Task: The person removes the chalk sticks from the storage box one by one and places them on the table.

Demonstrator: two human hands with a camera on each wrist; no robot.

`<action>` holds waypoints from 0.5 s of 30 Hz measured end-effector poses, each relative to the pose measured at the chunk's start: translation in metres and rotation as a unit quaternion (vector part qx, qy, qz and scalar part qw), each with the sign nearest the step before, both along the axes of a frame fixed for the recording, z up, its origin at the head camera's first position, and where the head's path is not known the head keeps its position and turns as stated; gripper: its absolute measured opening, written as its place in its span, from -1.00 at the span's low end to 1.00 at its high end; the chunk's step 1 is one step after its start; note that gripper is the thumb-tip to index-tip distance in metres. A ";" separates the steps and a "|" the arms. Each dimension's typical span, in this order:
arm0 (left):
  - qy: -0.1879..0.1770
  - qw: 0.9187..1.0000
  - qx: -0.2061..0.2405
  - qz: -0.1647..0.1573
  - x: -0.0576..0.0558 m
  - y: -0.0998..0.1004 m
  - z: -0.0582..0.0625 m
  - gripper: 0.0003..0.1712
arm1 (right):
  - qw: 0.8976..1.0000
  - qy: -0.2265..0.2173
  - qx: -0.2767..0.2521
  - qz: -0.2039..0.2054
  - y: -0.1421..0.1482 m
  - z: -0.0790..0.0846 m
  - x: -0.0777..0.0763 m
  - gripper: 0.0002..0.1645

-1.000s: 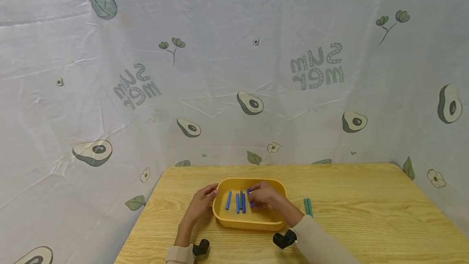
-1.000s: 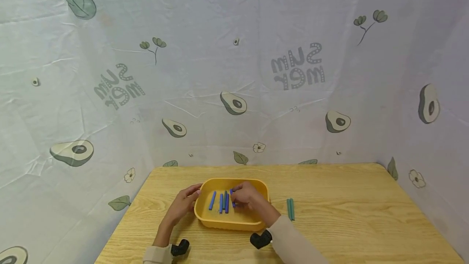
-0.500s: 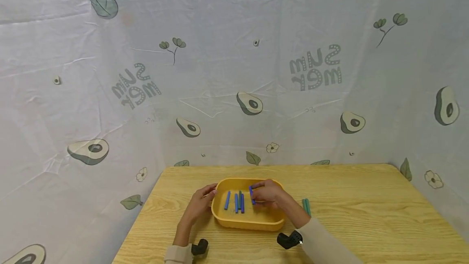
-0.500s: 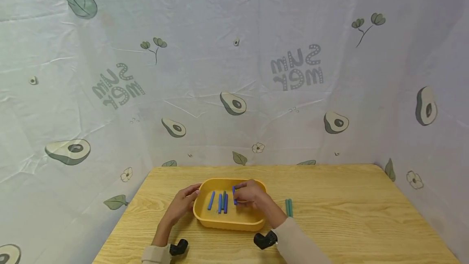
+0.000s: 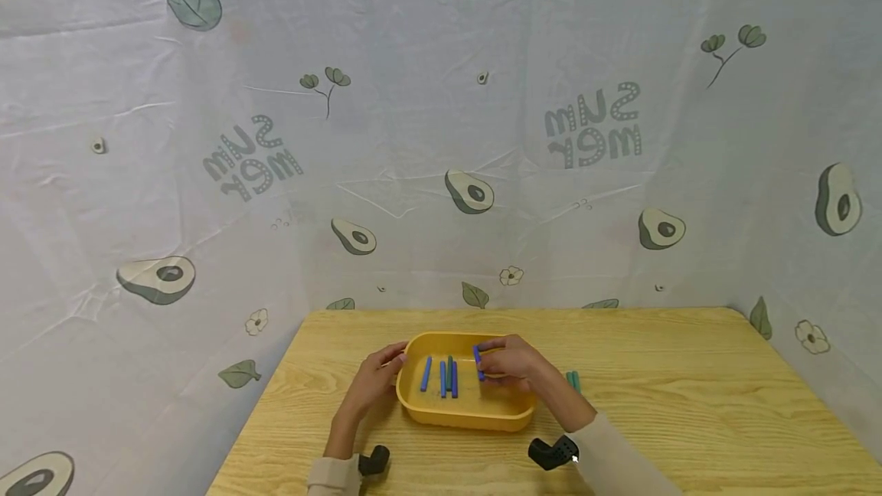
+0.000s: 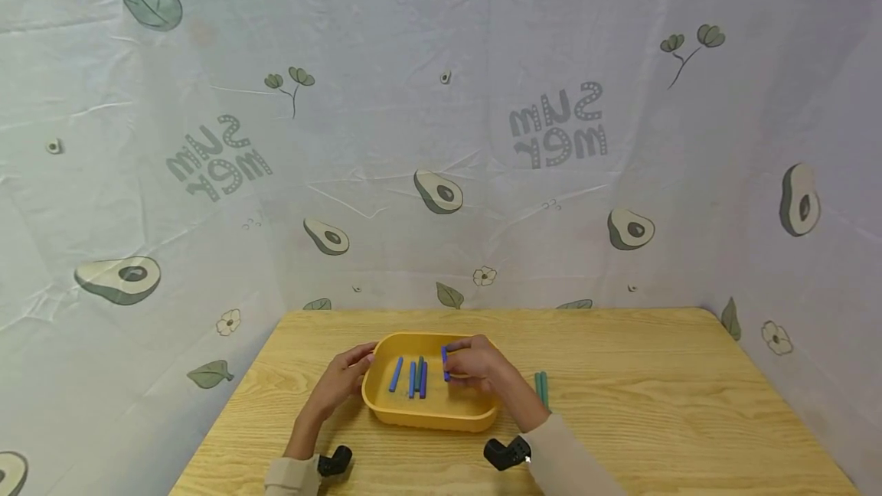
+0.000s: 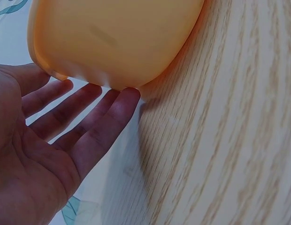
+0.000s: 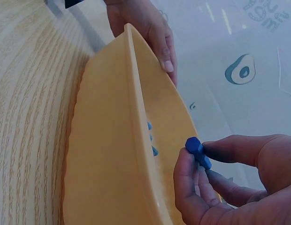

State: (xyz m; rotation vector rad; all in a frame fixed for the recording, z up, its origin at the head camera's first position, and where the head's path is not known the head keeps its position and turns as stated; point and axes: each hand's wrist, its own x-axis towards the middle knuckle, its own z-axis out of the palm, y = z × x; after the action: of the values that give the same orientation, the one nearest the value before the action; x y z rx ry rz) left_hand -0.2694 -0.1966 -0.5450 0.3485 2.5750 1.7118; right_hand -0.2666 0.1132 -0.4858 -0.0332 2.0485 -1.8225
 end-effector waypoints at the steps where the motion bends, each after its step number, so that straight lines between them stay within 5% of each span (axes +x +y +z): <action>1: 0.001 1.000 -0.001 0.001 0.000 0.000 0.000 -0.49 | 1.000 -0.001 0.001 -0.002 0.001 0.000 0.000 -0.39; 15: 0.026 1.000 -0.012 -0.004 -0.001 -0.002 -0.001 -0.48 | 1.000 -0.010 -0.022 0.001 0.018 -0.001 0.001 -0.36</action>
State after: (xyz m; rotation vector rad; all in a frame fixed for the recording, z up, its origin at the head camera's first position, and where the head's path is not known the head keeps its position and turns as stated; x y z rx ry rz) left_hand -0.2706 -0.1983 -0.5461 0.4084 2.6240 1.6906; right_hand -0.2653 0.1310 -0.4869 -0.0289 1.9939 -1.8598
